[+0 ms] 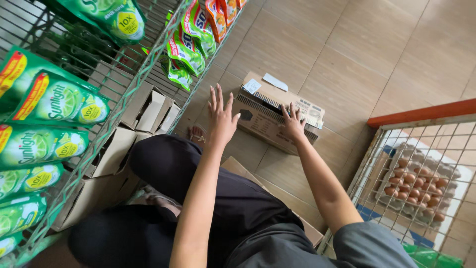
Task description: The person arranges packets of Sunlight dishwashing liquid on a lower shelf, then wipes a cardboard box with a cloth. The person then moves to a wire rack and wipes and rearranges various snack packets, including chips and cookies, using the cloth.
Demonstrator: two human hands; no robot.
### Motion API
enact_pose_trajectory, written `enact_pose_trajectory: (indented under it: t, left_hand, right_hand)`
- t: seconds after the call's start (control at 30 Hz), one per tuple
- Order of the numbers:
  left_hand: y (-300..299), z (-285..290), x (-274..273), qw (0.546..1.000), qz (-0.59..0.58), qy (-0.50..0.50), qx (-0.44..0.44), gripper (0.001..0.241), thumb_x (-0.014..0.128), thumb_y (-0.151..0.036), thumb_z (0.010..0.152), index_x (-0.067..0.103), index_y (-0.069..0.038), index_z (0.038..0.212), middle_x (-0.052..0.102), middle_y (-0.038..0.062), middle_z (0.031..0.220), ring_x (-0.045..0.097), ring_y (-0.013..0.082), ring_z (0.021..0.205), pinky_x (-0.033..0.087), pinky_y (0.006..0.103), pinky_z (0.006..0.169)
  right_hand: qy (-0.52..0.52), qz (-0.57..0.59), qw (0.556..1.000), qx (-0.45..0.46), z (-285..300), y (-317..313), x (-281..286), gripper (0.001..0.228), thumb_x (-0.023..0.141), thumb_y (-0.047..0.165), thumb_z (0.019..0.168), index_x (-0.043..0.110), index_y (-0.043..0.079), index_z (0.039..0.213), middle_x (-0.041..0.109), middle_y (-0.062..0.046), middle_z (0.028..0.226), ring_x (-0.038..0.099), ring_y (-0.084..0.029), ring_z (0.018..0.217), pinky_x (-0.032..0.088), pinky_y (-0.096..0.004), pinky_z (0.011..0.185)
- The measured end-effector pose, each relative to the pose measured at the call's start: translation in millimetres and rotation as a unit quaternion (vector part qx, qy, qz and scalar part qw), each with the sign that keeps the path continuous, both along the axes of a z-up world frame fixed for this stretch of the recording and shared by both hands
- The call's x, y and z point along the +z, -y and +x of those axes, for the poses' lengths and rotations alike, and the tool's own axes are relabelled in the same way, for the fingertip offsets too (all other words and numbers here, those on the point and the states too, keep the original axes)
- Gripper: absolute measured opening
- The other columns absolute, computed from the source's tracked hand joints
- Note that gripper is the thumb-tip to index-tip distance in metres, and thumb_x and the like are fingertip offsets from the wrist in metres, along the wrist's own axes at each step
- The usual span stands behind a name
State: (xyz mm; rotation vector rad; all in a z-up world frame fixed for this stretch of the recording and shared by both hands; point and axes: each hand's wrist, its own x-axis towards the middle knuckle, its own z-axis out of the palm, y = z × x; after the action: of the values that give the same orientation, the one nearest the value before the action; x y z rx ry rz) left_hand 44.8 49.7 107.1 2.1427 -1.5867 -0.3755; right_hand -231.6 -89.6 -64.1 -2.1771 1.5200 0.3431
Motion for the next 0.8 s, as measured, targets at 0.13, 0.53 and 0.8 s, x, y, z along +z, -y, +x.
enact_pose_trajectory:
  t: [0.13,0.53,0.8]
  left_hand:
    - [8,3,49,0.999,-0.041,0.007,0.003,0.075,0.077,-0.03,0.089,0.046,-0.009,0.154,0.004,0.022,0.169,0.002,0.0425,0.157,0.024,0.0612,0.121]
    - [-41,20,209,0.969,-0.245,0.027,0.021,0.083,0.075,-0.032,0.095,0.031,-0.009,0.162,0.009,0.025,0.171,0.008,0.0487,0.159,0.02,0.0603,0.128]
    - [-16,61,246,0.96,-0.28,-0.008,-0.002,0.074,0.07,-0.028,0.099,0.033,-0.01,0.161,0.012,0.025,0.171,0.007,0.0495,0.16,0.017,0.0596,0.13]
  right_hand:
    - [0.091,-0.028,0.995,0.006,26,3,18,0.089,0.073,0.044,0.089,0.024,0.027,0.162,0.001,-0.017,0.172,0.002,-0.044,0.158,0.019,-0.071,0.115]
    - [0.302,-0.22,0.922,0.105,162,3,203,0.075,0.076,0.039,0.09,0.046,0.016,0.155,0.031,-0.022,0.165,0.026,-0.044,0.151,0.026,-0.06,0.115]
    - [0.426,-0.302,0.849,0.077,283,40,303,0.069,0.075,0.038,0.098,0.045,0.013,0.156,0.039,-0.019,0.161,0.032,-0.04,0.152,0.03,-0.057,0.119]
